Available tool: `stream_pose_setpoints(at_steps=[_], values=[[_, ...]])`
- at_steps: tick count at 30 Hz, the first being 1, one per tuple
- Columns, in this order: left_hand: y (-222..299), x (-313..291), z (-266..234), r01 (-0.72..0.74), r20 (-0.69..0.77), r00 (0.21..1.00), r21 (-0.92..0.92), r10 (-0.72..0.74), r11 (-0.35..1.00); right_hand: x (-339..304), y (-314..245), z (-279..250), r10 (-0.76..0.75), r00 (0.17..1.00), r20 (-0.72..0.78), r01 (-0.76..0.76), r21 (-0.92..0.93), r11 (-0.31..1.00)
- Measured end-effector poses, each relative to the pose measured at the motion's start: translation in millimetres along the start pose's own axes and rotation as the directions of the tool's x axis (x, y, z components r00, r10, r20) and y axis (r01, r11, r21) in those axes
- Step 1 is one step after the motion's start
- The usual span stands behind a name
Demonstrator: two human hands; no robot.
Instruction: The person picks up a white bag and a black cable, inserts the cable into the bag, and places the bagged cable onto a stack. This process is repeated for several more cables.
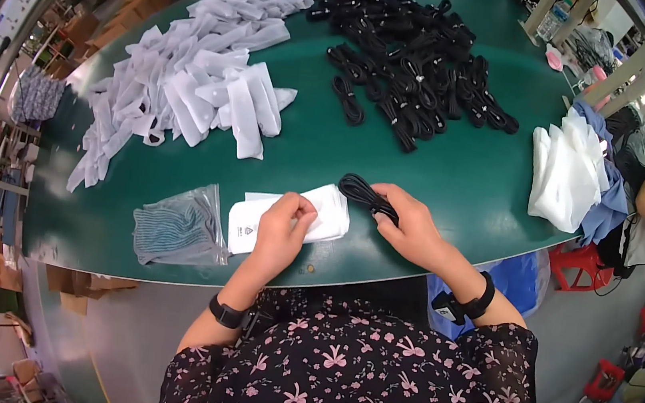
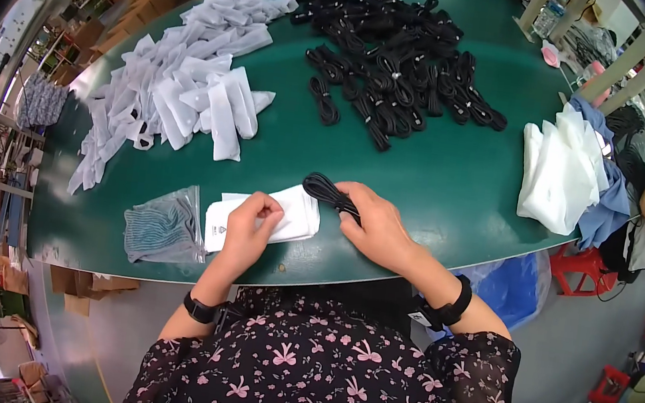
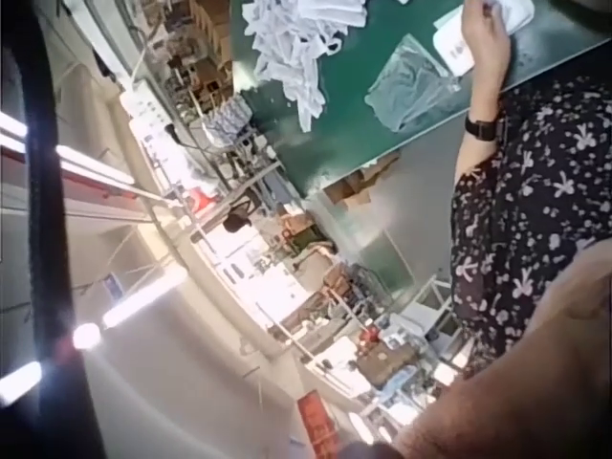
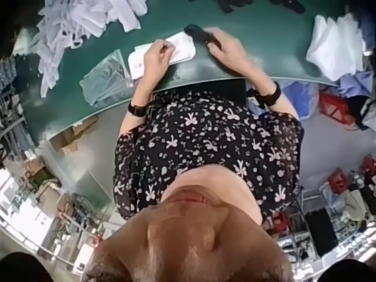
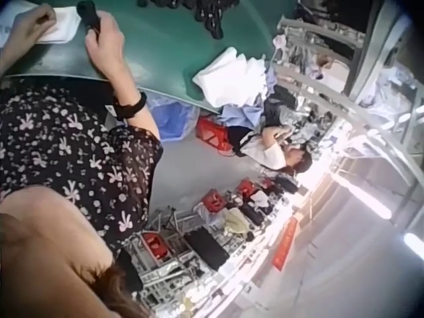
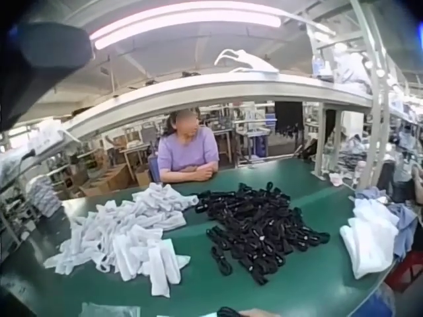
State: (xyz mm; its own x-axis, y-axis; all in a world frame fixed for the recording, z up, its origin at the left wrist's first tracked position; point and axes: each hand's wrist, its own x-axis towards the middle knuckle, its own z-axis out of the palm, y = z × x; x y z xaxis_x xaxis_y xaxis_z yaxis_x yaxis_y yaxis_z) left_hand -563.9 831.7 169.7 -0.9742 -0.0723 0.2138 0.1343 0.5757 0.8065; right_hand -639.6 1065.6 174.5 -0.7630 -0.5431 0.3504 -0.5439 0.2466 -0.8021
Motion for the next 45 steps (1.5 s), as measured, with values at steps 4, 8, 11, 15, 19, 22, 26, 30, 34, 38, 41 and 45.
stream_pose_setpoints(at_steps=[4,8,11,15,19,22,26,30,34,38,41,45], values=[[-3.3,-5.2,-1.5,0.054,0.009,0.999,-0.055,-0.054,0.997,-5.0,-21.3,2.6,-0.082,0.994,0.072,0.097,-0.248,0.964],[3.3,-8.8,-0.9,0.066,0.015,0.998,-0.126,-0.064,0.99,-10.7,-17.7,5.6,-0.268,0.953,0.143,0.303,-0.38,0.874],[10.1,-8.2,-2.7,-0.042,0.004,0.999,-0.099,0.043,0.994,-11.2,-14.3,5.5,-0.278,0.938,0.205,0.335,-0.34,0.879],[19.7,-3.9,-8.3,-0.323,0.04,0.946,0.043,0.322,0.945,-5.4,-17.7,-1.2,0.198,0.883,0.426,-0.272,0.12,0.955],[28.2,1.4,-12.5,-0.468,0.128,0.882,0.122,0.453,0.876,-3.2,-7.3,2.1,0.416,0.626,0.66,-0.768,0.426,0.479],[33.0,5.2,-11.6,-0.511,0.133,0.859,0.145,0.495,0.847,0.0,-1.0,9.0,0.302,0.842,0.448,-0.5,0.435,0.749],[34.8,12.8,-12.8,-0.374,-0.006,0.926,0.1,0.377,0.922,-1.4,-13.3,15.4,-0.262,0.963,0.06,0.267,-0.085,0.96],[29.5,24.5,-17.2,-0.296,-0.02,0.955,-0.053,0.296,0.954,18.1,-27.3,17.5,-0.074,0.997,0.015,0.071,0.167,0.983],[18.3,47.1,-42.4,-0.026,-0.049,0.999,-0.512,0.001,0.859,56.4,-24.7,18.2,-0.019,1.0,-0.011,0.021,0.262,0.965],[7.7,83.0,-90.5,0.027,-0.156,0.968,-0.715,-0.197,0.699,109.7,29.5,15.1,-0.23,0.96,-0.158,0.156,-0.381,0.911],[8.1,84.8,-85.6,-0.079,-0.357,0.93,-0.432,-0.089,0.899,128.9,70.1,24.1,-0.346,0.935,-0.081,0.195,-0.698,0.689],[21.4,41.4,-45.1,-0.161,-0.123,0.976,0.167,0.182,0.973,135.6,83.0,37.3,-0.21,0.974,0.082,0.198,-0.756,0.624]])
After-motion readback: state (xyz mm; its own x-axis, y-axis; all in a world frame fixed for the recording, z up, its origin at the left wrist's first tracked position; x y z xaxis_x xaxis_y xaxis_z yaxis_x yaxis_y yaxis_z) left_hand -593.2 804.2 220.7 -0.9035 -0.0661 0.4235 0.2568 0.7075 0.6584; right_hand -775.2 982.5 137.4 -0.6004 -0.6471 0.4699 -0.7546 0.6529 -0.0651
